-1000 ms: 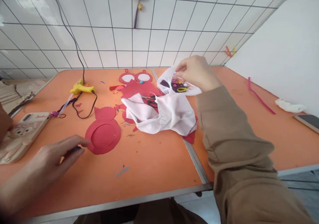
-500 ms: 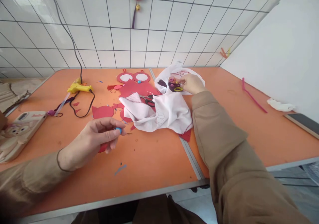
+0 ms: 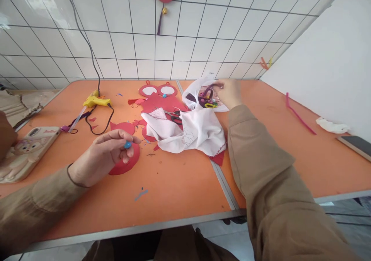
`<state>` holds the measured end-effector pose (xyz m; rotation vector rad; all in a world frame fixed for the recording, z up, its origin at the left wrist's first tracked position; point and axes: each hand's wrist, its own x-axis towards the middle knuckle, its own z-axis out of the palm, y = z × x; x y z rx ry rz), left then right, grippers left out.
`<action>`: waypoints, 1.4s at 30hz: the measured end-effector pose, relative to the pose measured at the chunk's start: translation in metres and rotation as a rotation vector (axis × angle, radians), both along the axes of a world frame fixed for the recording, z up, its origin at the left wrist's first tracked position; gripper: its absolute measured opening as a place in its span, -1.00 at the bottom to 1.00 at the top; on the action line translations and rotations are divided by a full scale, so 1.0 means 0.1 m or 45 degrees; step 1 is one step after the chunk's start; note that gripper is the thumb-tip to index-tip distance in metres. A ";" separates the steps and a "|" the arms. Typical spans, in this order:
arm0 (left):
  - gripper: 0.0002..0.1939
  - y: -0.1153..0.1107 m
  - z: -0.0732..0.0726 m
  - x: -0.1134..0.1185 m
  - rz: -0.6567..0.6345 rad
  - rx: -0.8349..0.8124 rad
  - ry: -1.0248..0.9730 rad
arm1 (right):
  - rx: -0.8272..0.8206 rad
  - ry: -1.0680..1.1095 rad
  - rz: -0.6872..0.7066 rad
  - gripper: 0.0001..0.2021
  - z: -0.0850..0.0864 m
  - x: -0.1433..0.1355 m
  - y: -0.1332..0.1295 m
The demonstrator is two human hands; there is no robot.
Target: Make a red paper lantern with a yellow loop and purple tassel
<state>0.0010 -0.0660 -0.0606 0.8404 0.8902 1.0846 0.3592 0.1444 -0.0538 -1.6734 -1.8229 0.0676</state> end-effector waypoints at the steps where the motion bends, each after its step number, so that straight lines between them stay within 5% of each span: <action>1: -0.90 0.00 0.01 -0.02 0.022 -0.005 0.002 | 0.045 0.049 0.010 -0.72 0.08 -0.07 -0.02; 4: -0.89 0.01 0.07 -0.06 0.061 -0.001 0.044 | 0.159 0.146 0.138 -0.75 0.35 -0.39 -0.21; 8: -0.98 0.03 0.14 -0.09 0.135 0.072 0.143 | 0.347 -0.044 0.668 -0.76 0.52 -1.05 -0.73; 12: -0.88 0.04 0.15 -0.11 0.233 0.141 0.214 | 0.411 -0.747 1.039 -0.67 0.27 -1.61 -1.30; 15: -0.85 0.02 0.16 -0.10 0.214 0.183 0.400 | 0.398 -0.812 1.132 -0.64 0.04 -1.80 -1.58; 21: -0.71 -0.05 0.23 -0.06 -0.053 0.422 0.904 | 0.418 -0.622 1.160 -0.68 -0.08 -1.81 -1.72; 27: -0.79 -0.03 0.16 -0.09 -0.096 0.429 1.187 | 0.290 -0.413 1.225 -0.79 -0.09 -1.81 -1.71; 34: -0.67 -0.01 0.11 -0.14 -0.277 0.478 1.020 | -0.059 -0.189 1.256 -0.86 0.06 -1.76 -1.60; 42: -0.62 0.07 0.06 -0.28 -0.481 0.101 0.774 | -0.272 0.093 1.176 -0.81 0.20 -1.74 -1.52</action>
